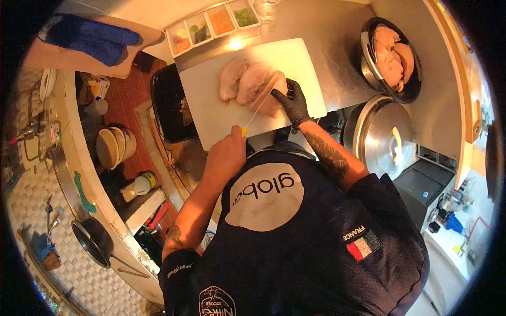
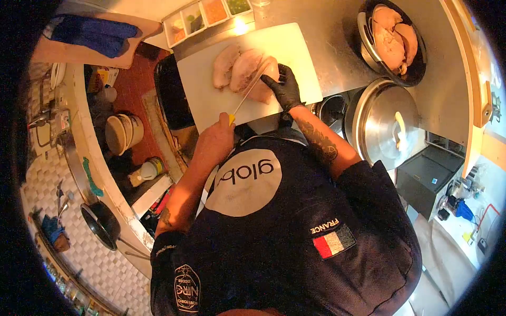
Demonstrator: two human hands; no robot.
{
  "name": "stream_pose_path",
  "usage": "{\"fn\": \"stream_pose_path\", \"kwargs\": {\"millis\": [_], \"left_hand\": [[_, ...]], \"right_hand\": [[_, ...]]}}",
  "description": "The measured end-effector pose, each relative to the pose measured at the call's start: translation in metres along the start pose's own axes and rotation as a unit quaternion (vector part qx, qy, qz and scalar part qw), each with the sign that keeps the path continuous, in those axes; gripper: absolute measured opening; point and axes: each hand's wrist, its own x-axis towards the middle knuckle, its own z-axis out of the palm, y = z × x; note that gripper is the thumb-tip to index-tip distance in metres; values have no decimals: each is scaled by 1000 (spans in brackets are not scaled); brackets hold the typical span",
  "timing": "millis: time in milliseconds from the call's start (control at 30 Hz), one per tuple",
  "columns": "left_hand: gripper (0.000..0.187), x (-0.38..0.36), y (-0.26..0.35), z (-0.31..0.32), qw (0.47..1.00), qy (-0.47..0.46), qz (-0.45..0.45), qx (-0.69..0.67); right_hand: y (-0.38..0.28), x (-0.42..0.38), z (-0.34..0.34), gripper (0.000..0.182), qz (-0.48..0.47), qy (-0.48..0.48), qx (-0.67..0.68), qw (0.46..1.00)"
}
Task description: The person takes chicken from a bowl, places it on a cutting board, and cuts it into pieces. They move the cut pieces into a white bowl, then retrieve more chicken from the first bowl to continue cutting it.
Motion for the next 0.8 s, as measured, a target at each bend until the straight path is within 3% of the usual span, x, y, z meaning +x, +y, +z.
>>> {"fn": "stream_pose_path", "kwargs": {"millis": [533, 800], "left_hand": [[23, 39, 23, -6, 999, -44, -6, -15], [21, 86, 26, 18, 999, 21, 33, 3]], "right_hand": [[-16, -1, 1, 71, 29, 5, -22, 999], [-13, 2, 0, 73, 24, 4, -36, 999]]}}
